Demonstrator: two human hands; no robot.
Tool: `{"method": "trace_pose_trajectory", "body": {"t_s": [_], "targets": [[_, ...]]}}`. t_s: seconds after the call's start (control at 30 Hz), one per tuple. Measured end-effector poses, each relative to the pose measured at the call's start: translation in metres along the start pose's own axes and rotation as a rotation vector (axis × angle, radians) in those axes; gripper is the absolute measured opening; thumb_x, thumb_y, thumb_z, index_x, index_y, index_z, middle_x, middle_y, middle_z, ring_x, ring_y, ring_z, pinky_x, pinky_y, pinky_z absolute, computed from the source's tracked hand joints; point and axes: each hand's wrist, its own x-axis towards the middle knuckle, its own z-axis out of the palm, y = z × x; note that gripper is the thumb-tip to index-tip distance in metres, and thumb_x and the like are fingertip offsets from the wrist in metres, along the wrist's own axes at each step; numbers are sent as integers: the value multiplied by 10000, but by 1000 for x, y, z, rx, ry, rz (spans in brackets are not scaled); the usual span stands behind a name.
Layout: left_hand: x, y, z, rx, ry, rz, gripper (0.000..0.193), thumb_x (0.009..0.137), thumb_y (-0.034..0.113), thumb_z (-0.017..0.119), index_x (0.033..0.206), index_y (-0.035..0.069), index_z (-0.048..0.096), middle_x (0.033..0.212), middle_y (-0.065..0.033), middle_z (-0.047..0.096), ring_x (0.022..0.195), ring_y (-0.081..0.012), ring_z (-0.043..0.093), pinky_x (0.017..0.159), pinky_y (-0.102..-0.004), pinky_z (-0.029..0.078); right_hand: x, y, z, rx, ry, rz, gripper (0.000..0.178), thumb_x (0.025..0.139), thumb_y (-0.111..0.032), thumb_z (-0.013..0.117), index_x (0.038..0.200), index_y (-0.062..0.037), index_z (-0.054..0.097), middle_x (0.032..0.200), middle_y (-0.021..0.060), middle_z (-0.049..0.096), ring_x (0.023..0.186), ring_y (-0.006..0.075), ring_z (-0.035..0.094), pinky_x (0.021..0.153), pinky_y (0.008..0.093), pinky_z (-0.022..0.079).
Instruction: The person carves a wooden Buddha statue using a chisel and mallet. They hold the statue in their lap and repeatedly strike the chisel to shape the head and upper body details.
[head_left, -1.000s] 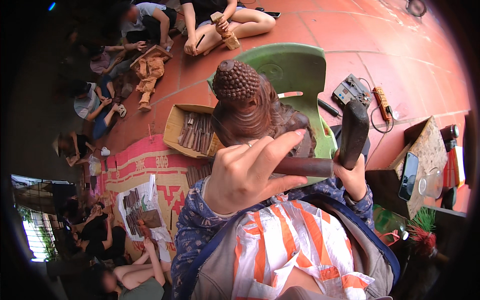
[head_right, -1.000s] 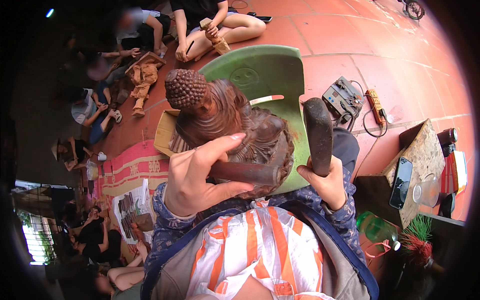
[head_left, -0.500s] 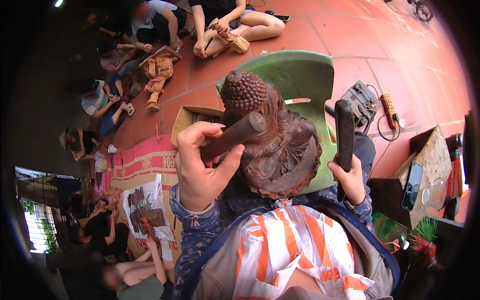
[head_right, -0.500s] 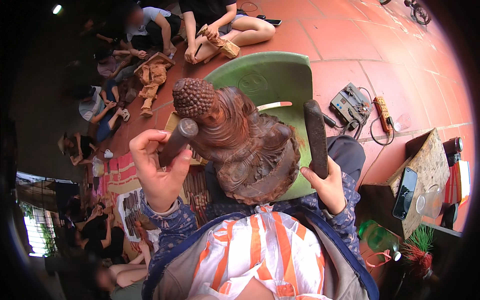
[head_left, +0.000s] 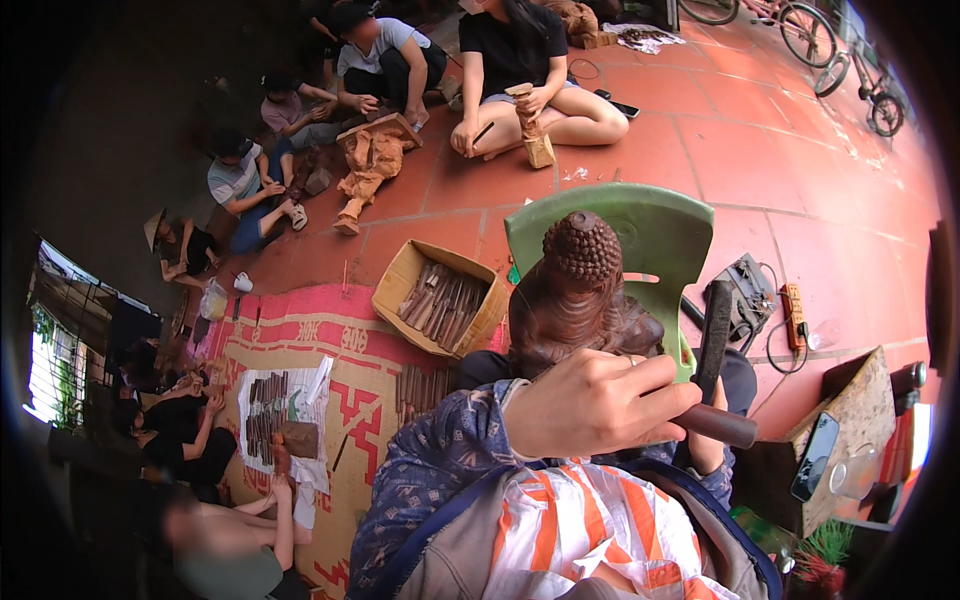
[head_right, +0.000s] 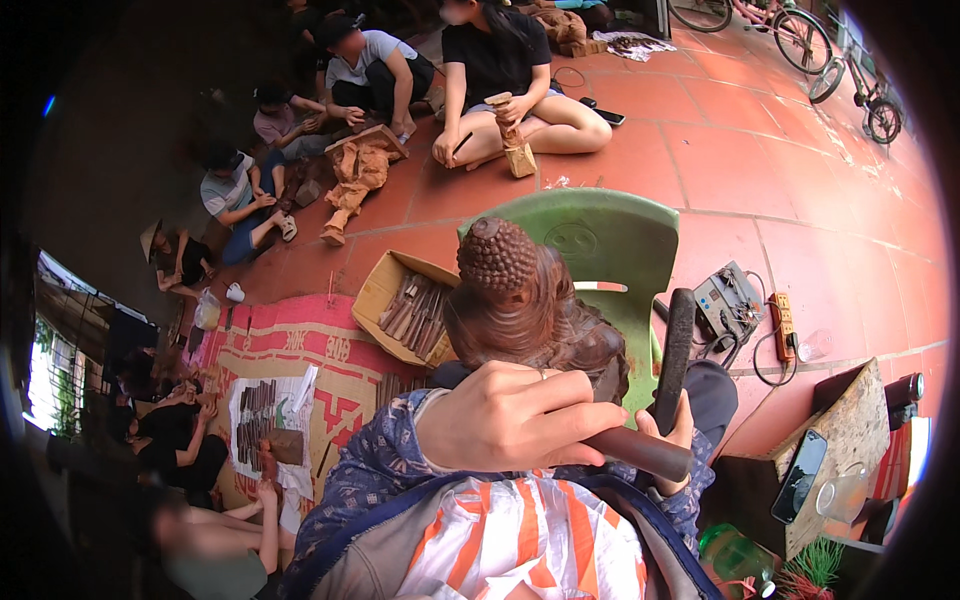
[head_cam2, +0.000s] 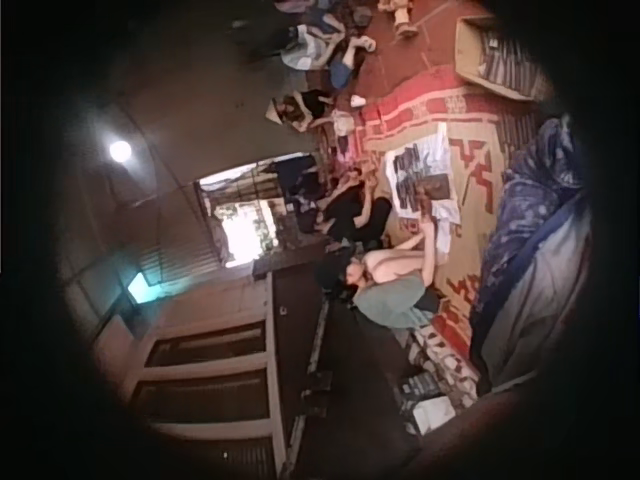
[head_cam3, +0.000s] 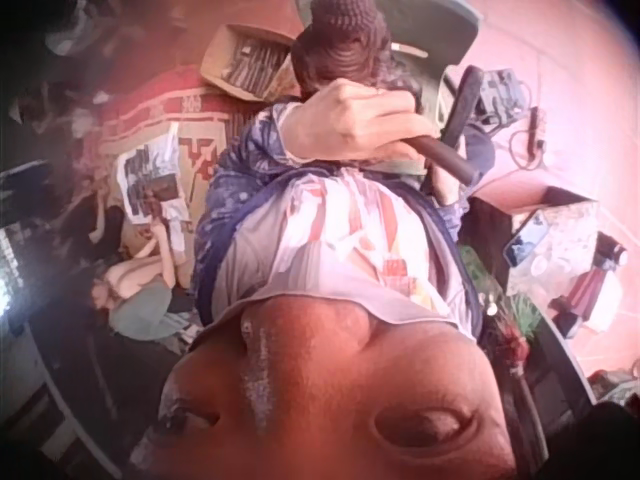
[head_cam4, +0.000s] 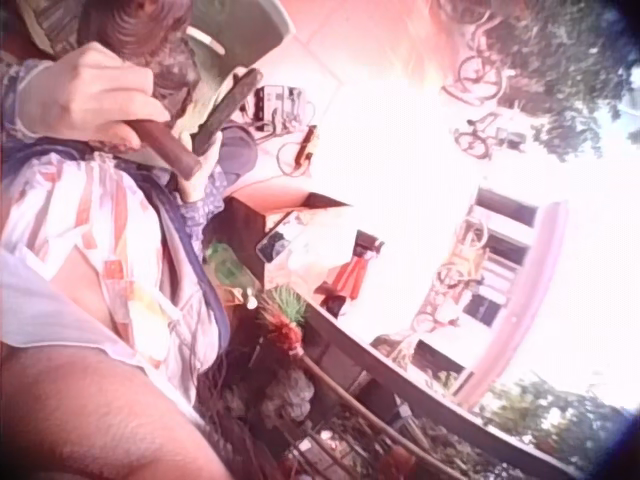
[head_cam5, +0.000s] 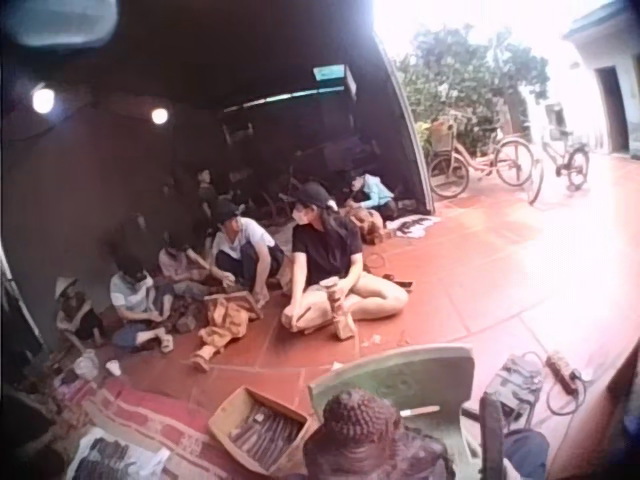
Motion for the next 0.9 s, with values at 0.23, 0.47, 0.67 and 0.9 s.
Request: {"method": "trace_pose_trajectory", "body": {"t_s": [0.23,0.47,0.67,0.9], "targets": [[52,3,18,57,276,92,303,763,233,662,1010,67,606,751,-47,529,562,-163,581,474,-300,474,4,-102,-39,-106,194,-390,333,864,-218,700,1055,-16,516,940,58,546,869,147,576,795,316,486],[77,7,20,47,522,127,261,626,304,710,747,97,607,656,-39,513,501,-181,572,422,-312,455,26,-161,-26,-159,282,-662,398,845,-183,719,1122,-9,492,1018,88,549,912,174,579,826,343,488],[82,0,19,13,530,172,324,611,355,720,794,104,628,655,-35,511,513,-182,580,420,-316,453,24,-154,-53,-174,333,-725,463,829,-153,736,1180,-4,472,1085,113,551,950,197,582,853,367,489],[87,-8,18,-24,581,221,374,625,385,718,871,110,654,679,-35,506,537,-190,586,434,-317,457,25,-151,-56,-125,314,-760,547,810,-117,756,1247,2,448,1164,143,553,994,224,585,885,395,491]]}}
